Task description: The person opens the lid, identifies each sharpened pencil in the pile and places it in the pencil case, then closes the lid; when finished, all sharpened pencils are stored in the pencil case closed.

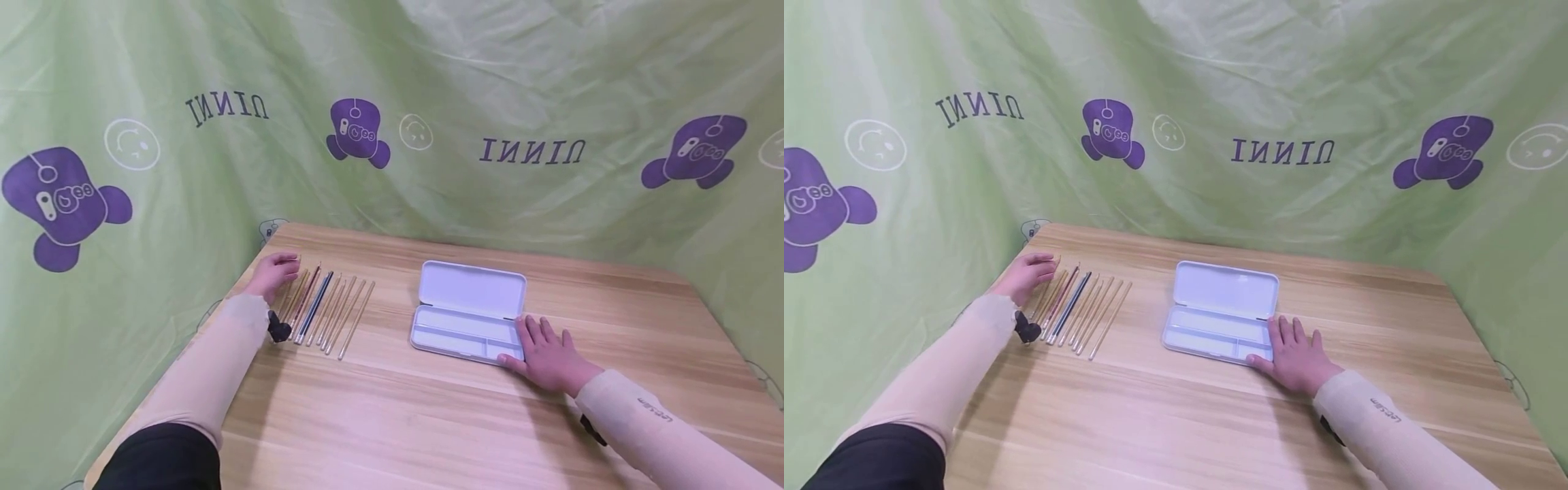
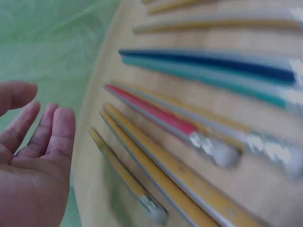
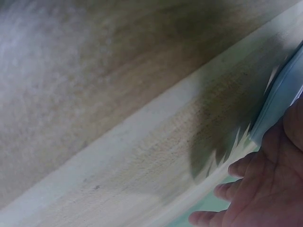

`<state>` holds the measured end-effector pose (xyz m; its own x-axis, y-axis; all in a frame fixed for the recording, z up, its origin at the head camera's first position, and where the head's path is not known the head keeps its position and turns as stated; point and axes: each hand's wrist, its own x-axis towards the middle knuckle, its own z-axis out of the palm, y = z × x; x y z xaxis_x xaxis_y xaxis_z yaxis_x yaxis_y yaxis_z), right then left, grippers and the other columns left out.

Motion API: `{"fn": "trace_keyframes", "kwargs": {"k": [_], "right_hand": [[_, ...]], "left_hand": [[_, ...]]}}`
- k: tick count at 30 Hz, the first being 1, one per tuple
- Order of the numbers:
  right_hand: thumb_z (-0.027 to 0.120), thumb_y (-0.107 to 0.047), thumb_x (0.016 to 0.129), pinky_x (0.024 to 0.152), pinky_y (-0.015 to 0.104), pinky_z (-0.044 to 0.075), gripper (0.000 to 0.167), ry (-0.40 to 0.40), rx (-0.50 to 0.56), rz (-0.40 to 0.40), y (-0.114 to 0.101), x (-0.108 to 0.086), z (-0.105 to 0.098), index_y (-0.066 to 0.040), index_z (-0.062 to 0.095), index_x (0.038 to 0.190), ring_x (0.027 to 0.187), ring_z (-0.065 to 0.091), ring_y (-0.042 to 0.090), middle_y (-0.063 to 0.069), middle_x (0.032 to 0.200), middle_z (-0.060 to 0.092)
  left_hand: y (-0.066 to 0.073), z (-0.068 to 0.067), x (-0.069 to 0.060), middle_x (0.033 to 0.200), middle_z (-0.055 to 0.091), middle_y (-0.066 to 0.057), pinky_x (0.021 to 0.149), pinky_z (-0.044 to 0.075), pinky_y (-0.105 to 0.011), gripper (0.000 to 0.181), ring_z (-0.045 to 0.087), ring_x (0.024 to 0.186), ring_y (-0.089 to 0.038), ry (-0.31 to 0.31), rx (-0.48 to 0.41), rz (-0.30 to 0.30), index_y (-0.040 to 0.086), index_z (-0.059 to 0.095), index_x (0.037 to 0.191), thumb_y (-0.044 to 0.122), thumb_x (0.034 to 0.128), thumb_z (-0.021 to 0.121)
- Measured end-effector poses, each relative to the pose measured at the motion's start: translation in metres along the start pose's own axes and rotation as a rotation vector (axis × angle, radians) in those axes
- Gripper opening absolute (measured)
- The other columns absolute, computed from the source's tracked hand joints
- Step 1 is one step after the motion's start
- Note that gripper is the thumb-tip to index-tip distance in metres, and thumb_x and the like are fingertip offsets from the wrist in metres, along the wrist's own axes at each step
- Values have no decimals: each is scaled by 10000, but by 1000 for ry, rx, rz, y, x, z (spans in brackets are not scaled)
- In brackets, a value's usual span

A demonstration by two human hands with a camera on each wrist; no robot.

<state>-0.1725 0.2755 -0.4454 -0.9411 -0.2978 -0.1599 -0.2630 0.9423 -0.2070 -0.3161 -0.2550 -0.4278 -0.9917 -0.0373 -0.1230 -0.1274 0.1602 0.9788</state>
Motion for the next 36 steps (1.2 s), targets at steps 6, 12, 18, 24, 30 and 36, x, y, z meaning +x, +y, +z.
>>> {"fn": "trace_keyframes", "kwargs": {"k": [6, 12, 18, 24, 30, 36], "right_hand": [[497, -667, 992, 1083, 834, 77, 1019, 1, 26, -8, 2, 3, 6, 149, 240, 1546, 1431, 153, 649, 419, 1581, 210], [503, -662, 995, 1076, 839, 87, 1016, 9, 26, -12, 3, 4, 6, 145, 234, 1550, 1429, 156, 650, 419, 1579, 213], [425, -753, 973, 1079, 838, 53, 1082, 3, 40, -13, 12, 7, 15, 131, 211, 1560, 1437, 126, 647, 413, 1591, 187], [443, -725, 985, 1069, 846, 77, 1062, -3, 40, -18, 9, 5, 16, 142, 218, 1554, 1431, 142, 651, 417, 1586, 199], [465, -703, 989, 1071, 845, 76, 1046, -3, 40, -24, 7, 5, 13, 138, 216, 1559, 1438, 133, 644, 411, 1590, 197], [363, -809, 951, 1069, 847, 40, 1145, 0, 35, -19, 17, 8, 17, 149, 193, 1556, 1438, 111, 647, 412, 1596, 173]], "left_hand": [[-18, -13, -7, 1543, 374, -308, 1119, 445, -361, 534, 471, 1356, -381, 111, 23, -54, -115, 328, 1533, -11, 1037, 496], [-30, -19, -13, 1479, 435, -287, 950, 533, -224, 542, 605, 1056, -175, 158, 33, -77, -121, 362, 1518, 5, 1021, 540], [-34, -18, -17, 1421, 488, -336, 1007, 516, -327, 539, 588, 1172, -324, 121, 206, -49, -152, 407, 1468, 6, 985, 585], [-33, -19, -17, 1342, 574, -342, 1079, 453, -514, 507, 559, 1235, -460, 101, 548, -10, -161, 523, 1362, 42, 914, 647], [-27, -18, -16, 1221, 642, -323, 1048, 468, -534, 429, 602, 1142, -461, 129, 672, 3, -163, 600, 1251, 53, 888, 671], [-9, -9, -13, 949, 678, -247, 845, 546, -480, 192, 633, 882, -376, 85, 814, -19, -117, 663, 956, 38, 843, 666]]}}
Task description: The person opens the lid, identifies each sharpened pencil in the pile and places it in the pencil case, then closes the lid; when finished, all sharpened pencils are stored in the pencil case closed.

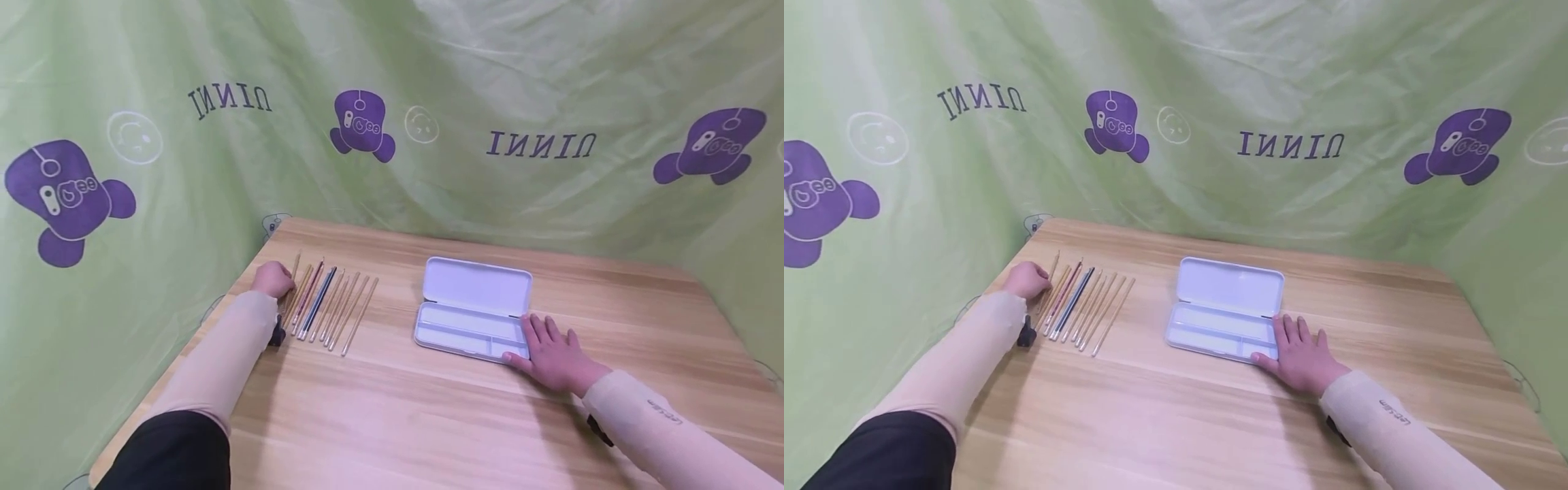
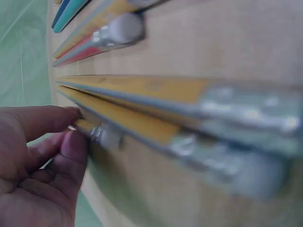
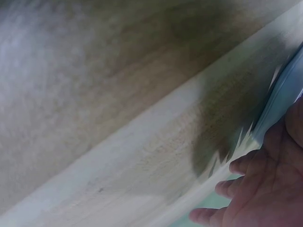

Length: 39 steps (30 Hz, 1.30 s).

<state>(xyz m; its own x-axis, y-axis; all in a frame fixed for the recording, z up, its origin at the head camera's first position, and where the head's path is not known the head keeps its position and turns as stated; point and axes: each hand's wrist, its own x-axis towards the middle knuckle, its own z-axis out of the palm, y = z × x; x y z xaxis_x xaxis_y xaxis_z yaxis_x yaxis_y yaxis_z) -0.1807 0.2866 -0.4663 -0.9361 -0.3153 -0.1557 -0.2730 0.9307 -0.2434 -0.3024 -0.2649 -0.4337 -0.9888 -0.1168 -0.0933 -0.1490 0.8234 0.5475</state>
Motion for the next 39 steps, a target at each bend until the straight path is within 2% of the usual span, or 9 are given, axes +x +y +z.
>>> {"fn": "trace_keyframes", "kwargs": {"k": [3, 6, 11, 16, 20, 26, 33, 35, 39], "right_hand": [[366, -804, 954, 1068, 847, 52, 1138, 5, -6, -8, 0, 1, -2, 151, 205, 1552, 1433, 129, 650, 414, 1591, 190], [398, -760, 978, 1072, 844, 67, 1091, 17, -16, -18, -2, 4, -3, 152, 217, 1549, 1432, 147, 648, 412, 1587, 208], [404, -753, 980, 1071, 846, 67, 1084, 19, -12, -19, -3, 5, -2, 150, 218, 1549, 1435, 146, 645, 410, 1588, 208], [430, -708, 1000, 1077, 842, 60, 1044, 5, -14, -8, -4, 3, -4, 151, 209, 1551, 1442, 125, 640, 407, 1595, 188], [484, -665, 1001, 1072, 844, 79, 1021, -4, -6, -1, -10, -2, -12, 158, 221, 1545, 1430, 143, 651, 420, 1580, 204], [437, -720, 989, 1077, 840, 79, 1053, -3, -8, -1, -4, -3, -5, 140, 219, 1555, 1435, 148, 643, 411, 1584, 214], [400, -759, 977, 1072, 847, 71, 1081, 38, -11, -11, 1, -1, 3, 143, 234, 1549, 1438, 148, 640, 404, 1588, 220], [410, -742, 985, 1066, 851, 85, 1062, 54, -19, -17, 0, 0, 2, 147, 244, 1542, 1433, 162, 642, 405, 1582, 233], [424, -731, 986, 1067, 849, 96, 1054, 61, -25, -15, -2, 0, 0, 147, 247, 1542, 1433, 175, 638, 402, 1580, 246]], "left_hand": [[7, -3, 3, 793, 629, -171, 694, 532, -397, 91, 590, 745, -298, -32, 41, -15, -41, 610, 767, 27, 814, 648], [4, -5, 7, 762, 593, -156, 626, 496, -355, 120, 563, 716, -288, -32, 67, -28, 7, 557, 718, 50, 799, 634], [-1, -8, 11, 862, 614, -211, 696, 521, -407, 176, 582, 806, -345, -23, 55, -45, -69, 602, 847, 105, 832, 631], [5, -13, 16, 968, 628, -203, 792, 521, -441, 239, 586, 895, -336, 8, -62, -24, -87, 616, 1036, 120, 918, 634], [27, -15, 21, 1008, 617, -177, 753, 526, -342, 256, 593, 845, -235, -19, -247, 24, -108, 596, 1148, 55, 950, 609], [74, -4, 15, 1059, 582, -139, 767, 564, -205, 289, 600, 805, -112, -129, -574, 43, -139, 532, 1274, 6, 1026, 551], [120, 11, 10, 995, 582, -110, 932, 582, -358, 130, 635, 760, -97, -161, -799, 90, -93, 563, 1122, 6, 1039, 548], [129, 14, 10, 1020, 602, -146, 976, 562, -406, 176, 652, 770, -116, -173, -831, 116, -129, 562, 1157, 4, 1044, 544], [140, 19, 12, 1244, 573, -349, 1048, 511, -451, 347, 696, 951, -244, -267, -878, 170, -207, 463, 1357, -12, 1070, 480]]}}
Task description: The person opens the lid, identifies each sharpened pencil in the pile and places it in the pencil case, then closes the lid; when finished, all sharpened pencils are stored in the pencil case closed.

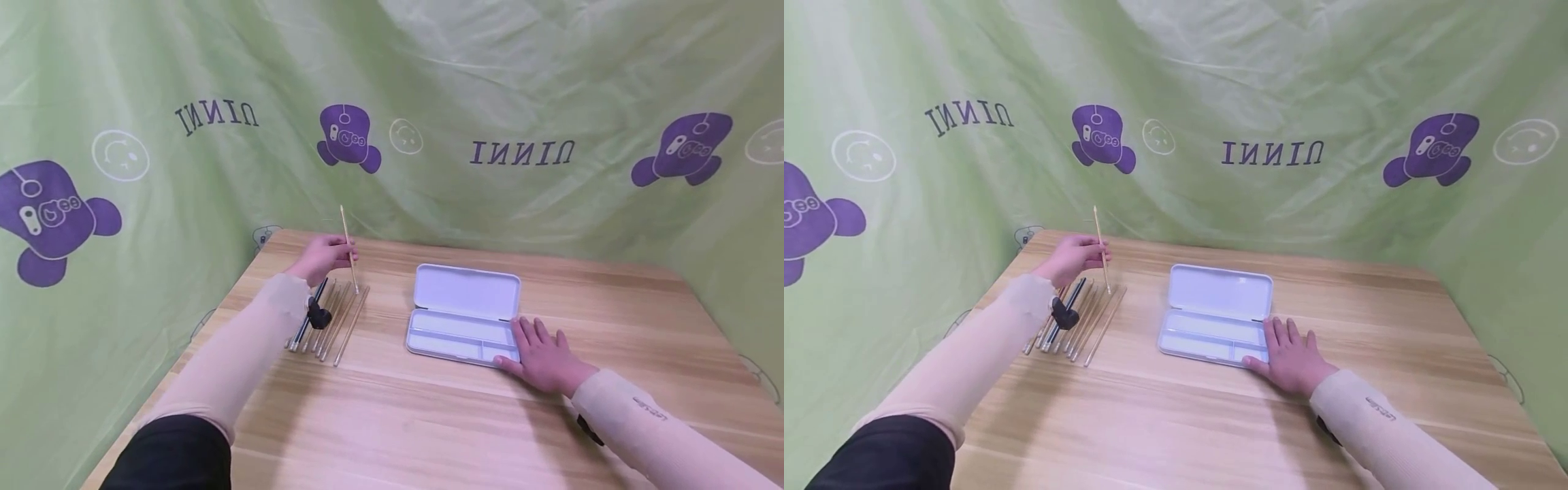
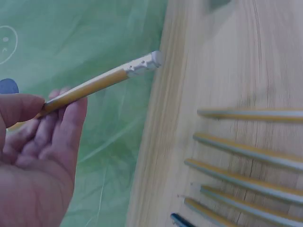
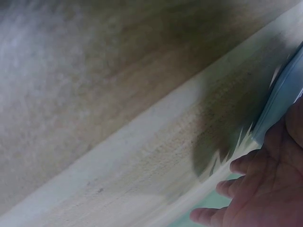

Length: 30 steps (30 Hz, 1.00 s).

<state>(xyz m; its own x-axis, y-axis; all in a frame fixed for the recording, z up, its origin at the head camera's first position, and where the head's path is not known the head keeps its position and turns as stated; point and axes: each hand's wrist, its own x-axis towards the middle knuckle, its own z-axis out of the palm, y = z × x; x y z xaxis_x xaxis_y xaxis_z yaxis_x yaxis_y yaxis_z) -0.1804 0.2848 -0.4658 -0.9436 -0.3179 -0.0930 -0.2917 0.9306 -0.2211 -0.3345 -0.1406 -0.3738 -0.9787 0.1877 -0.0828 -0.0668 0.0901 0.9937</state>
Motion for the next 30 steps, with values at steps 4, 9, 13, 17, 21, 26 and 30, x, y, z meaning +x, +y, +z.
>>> {"fn": "trace_keyframes", "kwargs": {"k": [4, 9, 13, 17, 21, 26, 30], "right_hand": [[425, -720, 994, 1072, 845, 103, 1044, -7, -9, -4, 0, 1, 0, 148, 243, 1543, 1435, 179, 635, 399, 1583, 244], [421, -713, 999, 1075, 843, 87, 1045, -14, -14, -3, 3, 3, 0, 152, 217, 1547, 1439, 162, 636, 398, 1592, 222], [418, -712, 1001, 1074, 844, 85, 1045, -18, -16, -1, 4, 2, 1, 154, 210, 1548, 1437, 162, 640, 400, 1591, 218], [432, -705, 1000, 1071, 846, 86, 1038, -16, 2, -1, 3, 1, 1, 152, 224, 1548, 1436, 167, 640, 401, 1587, 229], [444, -707, 994, 1070, 847, 96, 1038, -15, 11, 0, 0, 0, 4, 147, 239, 1547, 1434, 181, 637, 397, 1583, 249], [453, -697, 996, 1070, 845, 121, 1026, -3, 0, 7, 0, -2, 5, 148, 253, 1541, 1428, 202, 636, 396, 1575, 268], [428, -713, 996, 1072, 844, 119, 1036, -9, -8, 11, 1, 0, 1, 147, 246, 1544, 1431, 193, 636, 396, 1579, 259]], "left_hand": [[1, 8, 1, 1396, 457, -440, 1100, 455, -488, 411, 666, 1118, -328, -106, -47, 18, -212, 359, 1448, -36, 1081, 412], [9, 26, 1, 1369, 481, -434, 1115, 427, -534, 400, 686, 1047, -250, -254, -39, 44, -210, 375, 1439, -62, 1068, 404], [18, 50, 1, 1303, 537, -411, 1094, 452, -521, 386, 688, 1001, -227, -406, 1, 35, -196, 410, 1425, -75, 1058, 407], [19, 77, 1, 1236, 599, -373, 1055, 501, -485, 378, 690, 1027, -264, -519, 78, 27, -177, 448, 1416, -69, 1055, 434], [13, 104, 1, 1178, 651, -333, 1015, 535, -467, 362, 694, 1023, -285, -588, 188, 32, -177, 486, 1390, -62, 1047, 469], [6, 136, 4, 1150, 677, -328, 949, 575, -434, 408, 704, 920, -215, -634, 292, 43, -134, 476, 1428, -80, 1025, 502], [5, 153, 5, 1126, 696, -308, 857, 595, -344, 407, 695, 865, -170, -683, 386, 57, -114, 498, 1429, -87, 1023, 496]]}}
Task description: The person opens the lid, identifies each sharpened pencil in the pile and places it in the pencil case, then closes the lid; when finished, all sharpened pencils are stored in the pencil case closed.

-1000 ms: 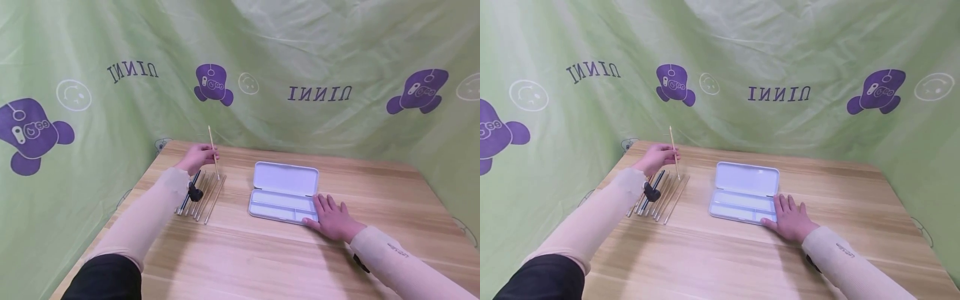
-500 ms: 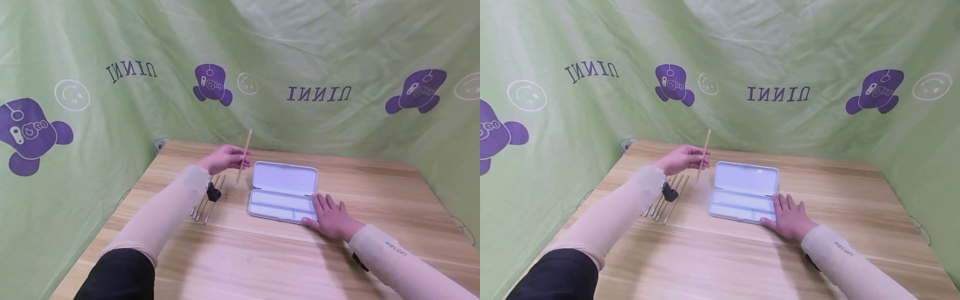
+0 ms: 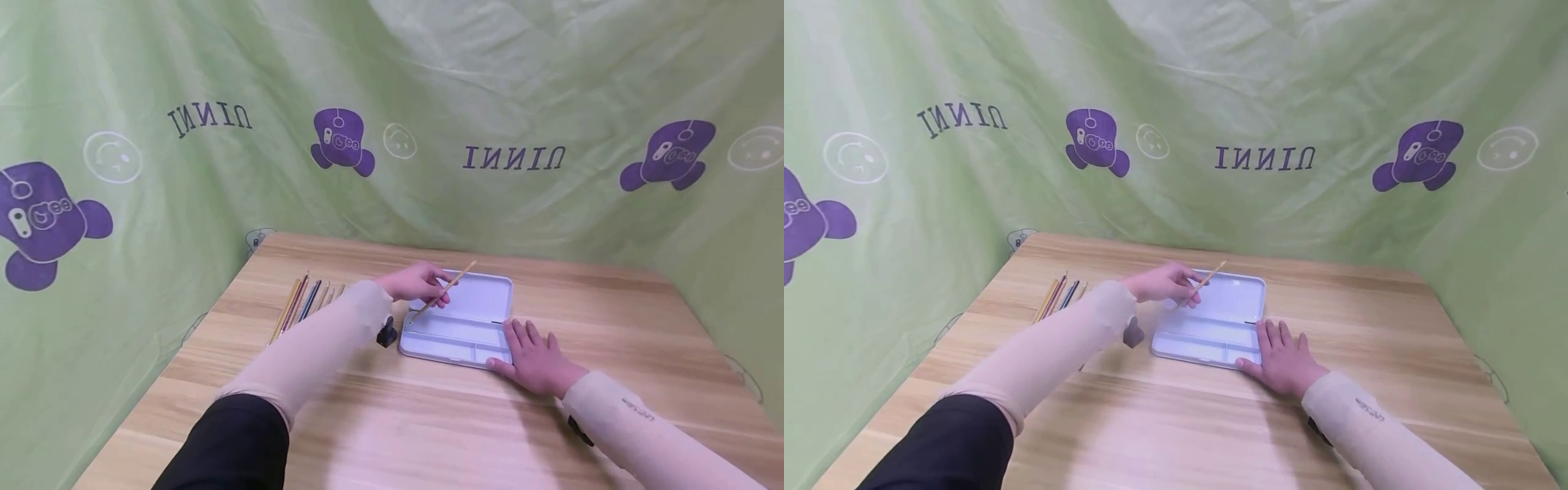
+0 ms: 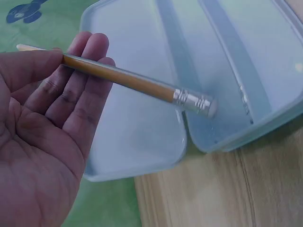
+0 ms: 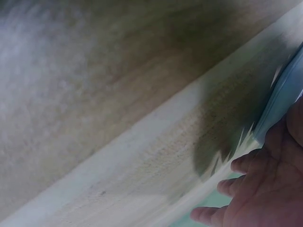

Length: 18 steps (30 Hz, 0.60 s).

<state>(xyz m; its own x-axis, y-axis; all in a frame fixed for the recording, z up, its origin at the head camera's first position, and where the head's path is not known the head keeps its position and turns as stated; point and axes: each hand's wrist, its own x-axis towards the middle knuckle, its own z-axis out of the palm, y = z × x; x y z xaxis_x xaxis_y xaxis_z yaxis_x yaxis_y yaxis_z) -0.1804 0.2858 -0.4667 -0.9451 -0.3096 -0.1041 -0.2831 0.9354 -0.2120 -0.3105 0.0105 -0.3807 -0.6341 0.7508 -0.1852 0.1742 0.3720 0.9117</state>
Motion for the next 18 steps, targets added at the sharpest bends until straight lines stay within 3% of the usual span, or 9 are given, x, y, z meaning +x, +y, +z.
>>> {"fn": "trace_keyframes", "kwargs": {"k": [9, 18], "right_hand": [[395, -732, 996, 1072, 840, 138, 1046, -9, -11, -4, -1, 0, -1, 141, 239, 1550, 1430, 201, 633, 397, 1575, 265], [439, -695, 1003, 1071, 843, 128, 1024, -4, -9, 9, 2, 2, 4, 148, 233, 1546, 1433, 191, 634, 397, 1582, 250]], "left_hand": [[1, 17, 18, 1048, 747, -218, 711, 535, -203, 394, 673, 799, -104, -124, 231, -51, -110, 556, 1402, -65, 1012, 538], [-9, 33, 35, 871, 761, -106, 708, 526, -184, 355, 666, 707, -93, -172, 401, -50, -78, 642, 1326, -67, 974, 609]]}}
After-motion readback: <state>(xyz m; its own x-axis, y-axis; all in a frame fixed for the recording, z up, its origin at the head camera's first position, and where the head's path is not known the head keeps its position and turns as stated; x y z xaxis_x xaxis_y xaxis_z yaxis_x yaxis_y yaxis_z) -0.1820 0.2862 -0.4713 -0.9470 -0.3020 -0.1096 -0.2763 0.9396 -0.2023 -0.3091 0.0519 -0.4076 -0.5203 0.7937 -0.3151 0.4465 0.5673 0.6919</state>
